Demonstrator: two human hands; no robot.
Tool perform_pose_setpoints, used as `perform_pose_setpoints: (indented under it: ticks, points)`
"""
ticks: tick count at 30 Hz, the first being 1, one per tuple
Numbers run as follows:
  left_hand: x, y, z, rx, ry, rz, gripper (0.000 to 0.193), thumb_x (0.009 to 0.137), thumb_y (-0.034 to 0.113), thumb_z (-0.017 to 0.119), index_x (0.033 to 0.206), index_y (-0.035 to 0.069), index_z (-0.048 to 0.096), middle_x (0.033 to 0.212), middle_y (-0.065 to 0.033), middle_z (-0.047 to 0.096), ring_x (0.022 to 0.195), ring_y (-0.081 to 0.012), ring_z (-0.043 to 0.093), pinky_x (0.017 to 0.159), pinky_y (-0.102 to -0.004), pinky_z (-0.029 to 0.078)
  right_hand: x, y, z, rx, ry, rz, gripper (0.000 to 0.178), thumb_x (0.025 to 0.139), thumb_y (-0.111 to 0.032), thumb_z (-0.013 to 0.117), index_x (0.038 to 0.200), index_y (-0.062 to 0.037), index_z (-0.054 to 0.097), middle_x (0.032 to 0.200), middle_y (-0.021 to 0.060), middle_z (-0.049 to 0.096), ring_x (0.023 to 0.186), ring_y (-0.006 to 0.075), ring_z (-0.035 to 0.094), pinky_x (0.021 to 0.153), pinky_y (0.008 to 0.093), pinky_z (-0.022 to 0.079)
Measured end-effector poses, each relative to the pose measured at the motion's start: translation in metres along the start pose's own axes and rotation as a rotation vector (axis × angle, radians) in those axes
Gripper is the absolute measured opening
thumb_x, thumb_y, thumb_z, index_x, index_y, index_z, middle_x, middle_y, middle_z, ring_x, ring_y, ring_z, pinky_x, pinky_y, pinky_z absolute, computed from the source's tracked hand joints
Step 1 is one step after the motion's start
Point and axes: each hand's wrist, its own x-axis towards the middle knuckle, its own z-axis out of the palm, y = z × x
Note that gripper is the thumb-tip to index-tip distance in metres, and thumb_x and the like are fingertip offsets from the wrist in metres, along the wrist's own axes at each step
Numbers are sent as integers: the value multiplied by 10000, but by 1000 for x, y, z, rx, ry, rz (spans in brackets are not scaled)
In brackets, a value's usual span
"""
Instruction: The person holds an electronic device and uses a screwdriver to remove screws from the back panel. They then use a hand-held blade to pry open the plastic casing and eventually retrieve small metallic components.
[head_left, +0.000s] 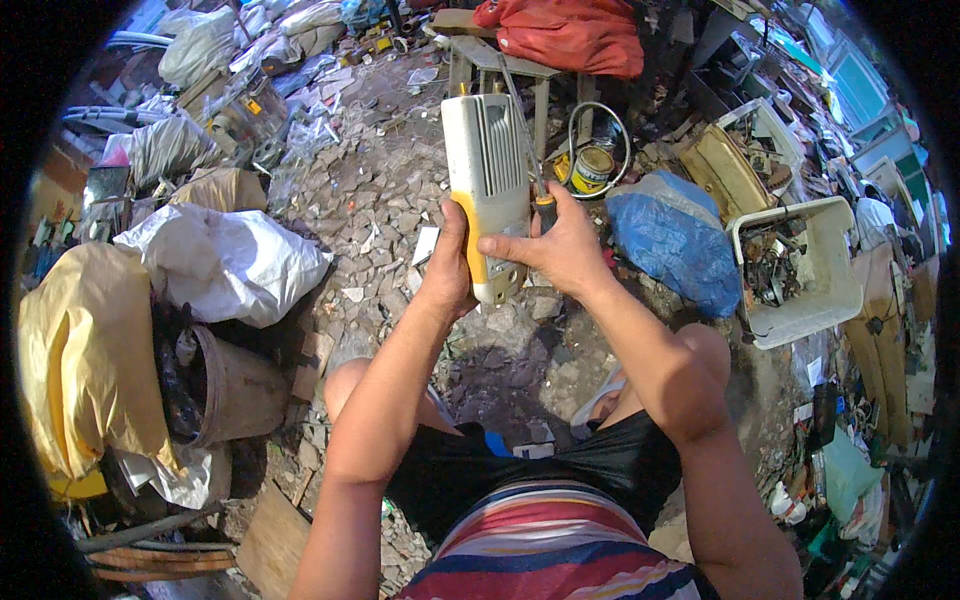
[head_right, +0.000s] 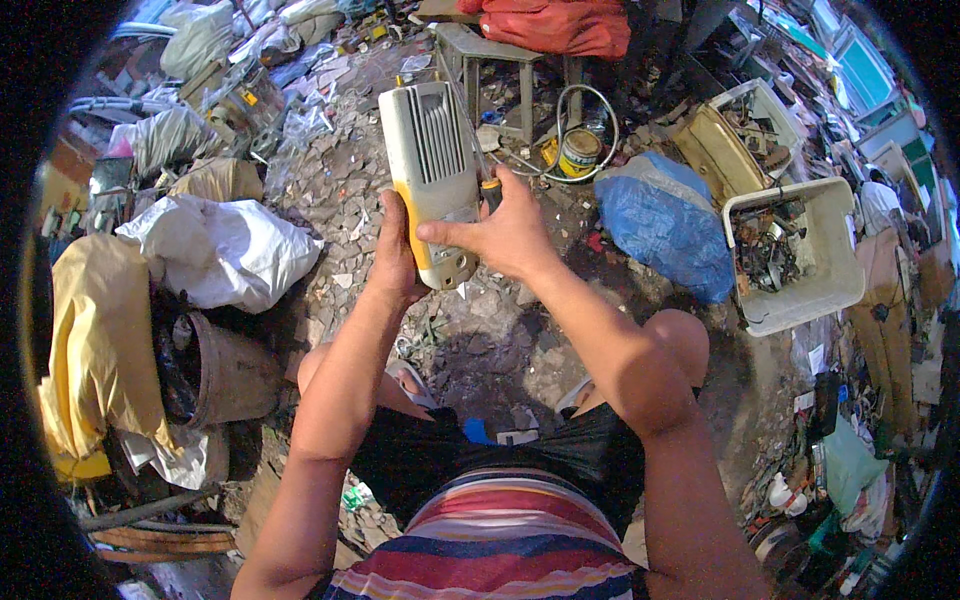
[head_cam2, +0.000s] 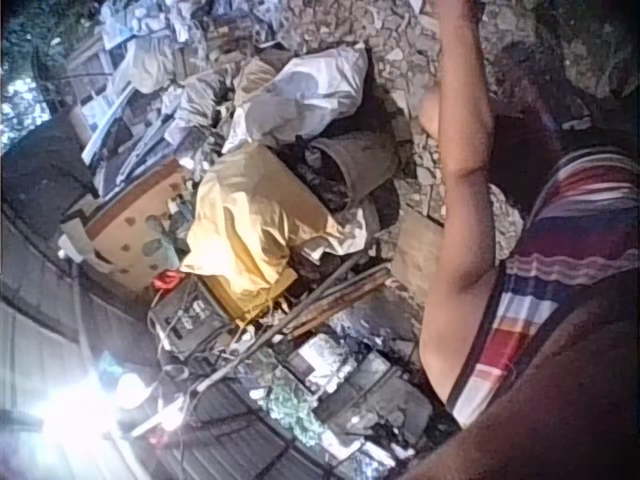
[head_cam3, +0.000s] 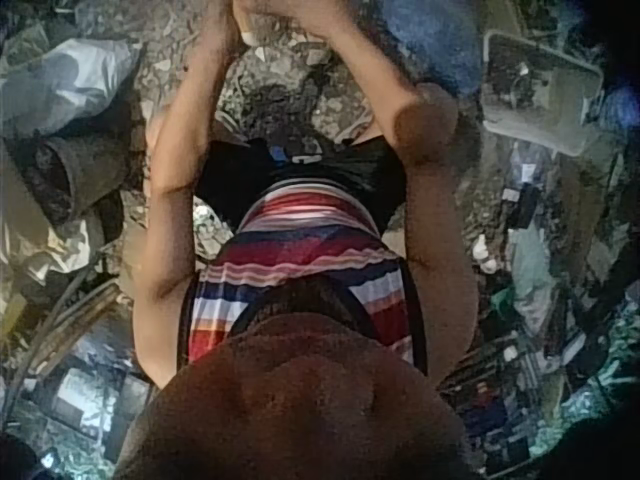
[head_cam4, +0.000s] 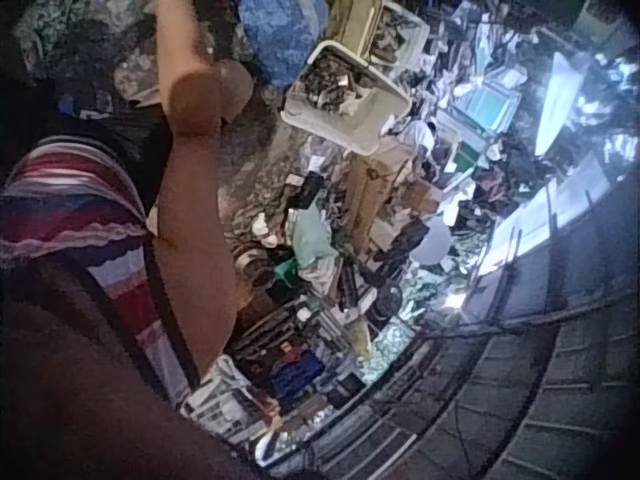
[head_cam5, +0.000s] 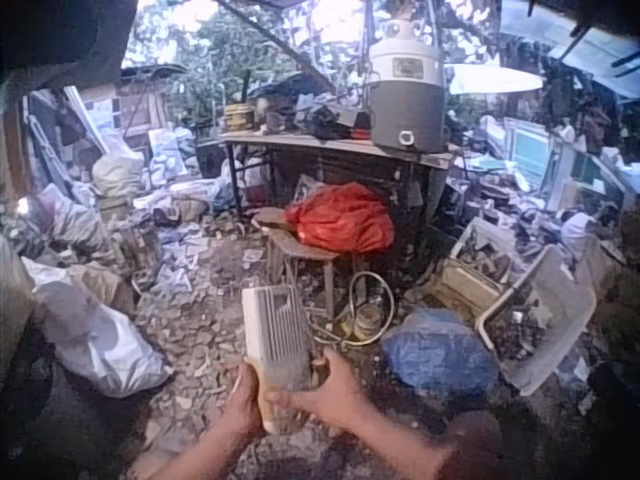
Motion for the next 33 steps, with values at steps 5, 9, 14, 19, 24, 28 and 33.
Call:
perform_pose_setpoints:
  ticks: [5,9,14,19,24,28,33]
  points:
    - [5,-1,-4,-111,-63,-1,930,839,791,232,1423,76,347,1338,-164,497,1199,-289,526,985,-441,450,11,17,-6,87,-131,120,806,567,-453,888,1138,18,568,1007,133,657,921,222,629,847,342,494]
    - [8,-2,-9,-182,-92,-6,932,835,799,232,1425,88,350,1351,-156,490,1195,-282,531,978,-452,456,13,19,-5,128,-128,153,768,595,-441,869,1129,20,568,998,140,656,904,228,632,839,351,494]
    - [5,-5,-9,-87,-70,8,930,835,800,232,1417,86,359,1330,-153,508,1181,-284,542,967,-444,464,5,-8,-6,-121,-143,133,750,669,-262,861,1214,84,479,1087,130,627,970,171,601,891,301,468]
    - [5,-2,-1,-119,-52,6,930,837,788,253,1379,45,392,1228,-156,567,1114,-270,579,949,-404,472,6,-1,-11,18,-172,58,729,670,-270,855,1199,73,488,1079,113,631,969,162,599,884,294,470]
    - [6,-5,-4,-31,-41,22,947,818,815,248,1403,82,378,1290,-153,535,1141,-284,567,940,-448,480,11,16,-6,81,-127,54,632,606,-293,848,1081,22,574,960,116,659,868,188,620,805,327,497]
    - [5,-5,-2,-70,-10,-9,941,822,809,254,1399,77,381,1286,-155,539,1132,-284,574,935,-444,484,12,19,-6,78,-129,48,585,616,-255,813,1073,24,577,944,111,660,846,189,620,798,327,498]
    - [5,-5,-2,-137,-50,12,893,868,756,238,1405,54,363,1286,-152,532,1154,-269,555,974,-413,453,13,28,-4,75,-123,55,623,620,-288,813,1109,13,571,958,125,653,868,190,611,797,325,493]
